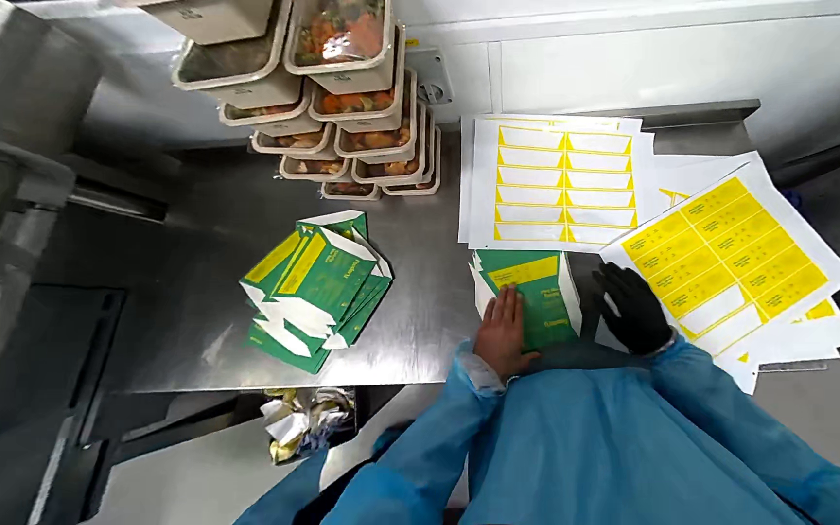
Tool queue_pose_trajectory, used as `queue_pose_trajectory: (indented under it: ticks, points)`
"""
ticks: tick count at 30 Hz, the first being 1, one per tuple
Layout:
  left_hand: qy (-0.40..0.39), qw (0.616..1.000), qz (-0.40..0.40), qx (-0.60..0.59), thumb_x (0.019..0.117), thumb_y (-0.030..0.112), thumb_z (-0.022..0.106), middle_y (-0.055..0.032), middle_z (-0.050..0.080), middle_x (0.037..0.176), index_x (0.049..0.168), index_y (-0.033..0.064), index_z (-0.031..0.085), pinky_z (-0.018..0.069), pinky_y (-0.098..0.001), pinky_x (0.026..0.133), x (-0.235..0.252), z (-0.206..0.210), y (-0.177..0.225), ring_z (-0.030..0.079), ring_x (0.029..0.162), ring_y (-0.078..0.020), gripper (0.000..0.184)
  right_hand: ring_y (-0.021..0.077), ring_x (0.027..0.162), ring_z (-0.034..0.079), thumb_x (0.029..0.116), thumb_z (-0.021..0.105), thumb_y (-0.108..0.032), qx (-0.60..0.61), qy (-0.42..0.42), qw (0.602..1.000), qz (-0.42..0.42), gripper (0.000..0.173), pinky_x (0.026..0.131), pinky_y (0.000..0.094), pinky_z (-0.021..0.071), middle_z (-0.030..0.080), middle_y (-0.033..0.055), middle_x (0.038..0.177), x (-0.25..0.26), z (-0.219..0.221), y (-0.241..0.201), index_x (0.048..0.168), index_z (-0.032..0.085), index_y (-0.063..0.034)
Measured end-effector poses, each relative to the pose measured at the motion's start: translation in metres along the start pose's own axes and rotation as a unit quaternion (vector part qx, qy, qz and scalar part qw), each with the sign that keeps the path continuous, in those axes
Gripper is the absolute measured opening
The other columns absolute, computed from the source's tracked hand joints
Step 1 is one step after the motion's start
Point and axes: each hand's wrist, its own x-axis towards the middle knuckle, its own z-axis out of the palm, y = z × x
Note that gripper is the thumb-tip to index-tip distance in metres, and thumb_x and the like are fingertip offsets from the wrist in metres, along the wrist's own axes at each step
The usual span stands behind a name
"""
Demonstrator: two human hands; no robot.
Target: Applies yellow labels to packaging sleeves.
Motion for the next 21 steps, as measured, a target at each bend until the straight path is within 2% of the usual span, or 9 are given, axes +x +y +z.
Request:
queue_pose_trajectory:
  ticks: [3,6,9,11,14,16,18,19,21]
  points:
    - [-0.108,0.993,0.034,0.024,0.0810,0.048,0.081,-0.0247,0.014,0.169,0.156,-0.0050,0.034,0.0230,-0.0556,0.124,0.000,-0.009,0.004,0.016,0.157,-0.0385,0.104,0.0300,0.140,0.052,0.1061,0.049,-0.037,0.025,0.007,0.997,0.071,0.045,0.118,0.0526,0.0396,0.059,0.0138,0.147,-0.026,-0.008,0.021,0.137,0.066,-0.0080]
    - [-0.165,0.984,0.063,0.018,0.1015,0.033,0.061,-0.0239,0.029,0.164,0.152,-0.0045,0.041,0.0303,-0.0527,0.122,-0.006,-0.033,0.009,0.027,0.153,-0.0377,0.066,0.0329,0.137,0.055,0.1059,0.048,-0.038,0.018,0.018,0.995,0.101,0.045,0.114,0.0560,0.0431,0.061,0.0141,0.144,-0.051,-0.019,0.037,0.134,0.068,-0.0079]
    - [0.098,0.990,0.100,0.008,0.0995,0.009,0.058,-0.0138,0.062,0.141,0.137,0.0021,0.063,0.0498,-0.0432,0.110,-0.043,-0.060,0.002,0.058,0.134,-0.0262,0.038,0.0343,0.134,0.057,0.1053,0.048,-0.037,0.002,0.050,0.994,0.099,0.045,0.112,0.0576,0.0441,0.062,0.0151,0.143,-0.072,-0.036,0.053,0.134,0.068,-0.0074]
    - [0.263,0.964,0.029,-0.018,0.0966,0.001,0.055,-0.0113,0.066,0.137,0.136,0.0044,0.065,0.0562,-0.0412,0.103,-0.076,-0.089,-0.014,0.065,0.126,-0.0236,0.041,0.0350,0.132,0.059,0.1047,0.050,-0.035,-0.012,0.066,0.991,0.117,0.045,0.111,0.0569,0.0449,0.063,0.0162,0.140,-0.088,-0.053,0.063,0.133,0.068,-0.0057]
    - [0.362,0.923,-0.128,0.006,0.1051,0.003,0.043,-0.0232,0.059,0.142,0.144,-0.0002,0.056,0.0496,-0.0530,0.107,-0.107,-0.111,-0.074,0.060,0.130,-0.0382,0.041,0.0354,0.131,0.060,0.1018,0.059,-0.037,-0.037,0.058,0.983,0.169,0.046,0.110,0.0563,0.0463,0.064,0.0173,0.138,-0.129,-0.079,0.089,0.132,0.068,-0.0043]
    - [0.352,0.909,-0.222,0.011,0.1073,0.007,0.041,-0.0284,0.051,0.149,0.147,-0.0040,0.050,0.0418,-0.0575,0.113,-0.105,-0.116,-0.120,0.050,0.138,-0.0440,0.042,0.0319,0.140,0.051,0.0913,0.069,-0.054,-0.045,-0.014,0.982,0.180,0.068,0.116,0.0543,0.0410,0.058,0.0135,0.147,-0.158,-0.094,0.110,0.141,0.062,-0.0090]
    - [0.294,0.909,-0.295,0.005,0.1024,0.007,0.042,-0.0337,0.044,0.151,0.146,-0.0106,0.045,0.0345,-0.0603,0.117,-0.096,-0.129,-0.143,0.041,0.142,-0.0499,0.047,0.0305,0.151,0.036,0.0711,0.078,-0.073,-0.062,-0.139,0.977,0.150,0.105,0.121,0.0552,0.0324,0.043,0.0085,0.162,-0.181,-0.103,0.122,0.154,0.049,-0.0167]
    - [0.258,0.905,-0.338,-0.005,0.1025,0.007,0.043,-0.0343,0.043,0.152,0.146,-0.0103,0.045,0.0319,-0.0636,0.117,-0.089,-0.136,-0.151,0.039,0.143,-0.0521,0.047,0.0302,0.154,0.030,0.0639,0.082,-0.074,-0.070,-0.200,0.969,0.128,0.115,0.122,0.0564,0.0296,0.035,0.0073,0.166,-0.189,-0.101,0.125,0.158,0.043,-0.0218]
    - [0.177,0.889,-0.422,-0.010,0.1083,0.012,0.039,-0.0301,0.047,0.151,0.147,-0.0034,0.050,0.0331,-0.0663,0.114,-0.072,-0.140,-0.166,0.043,0.142,-0.0501,0.043,0.0291,0.156,0.026,0.0635,0.092,-0.058,-0.064,-0.268,0.958,0.081,0.113,0.123,0.0581,0.0280,0.030,0.0063,0.169,-0.203,-0.090,0.130,0.159,0.040,-0.0304]
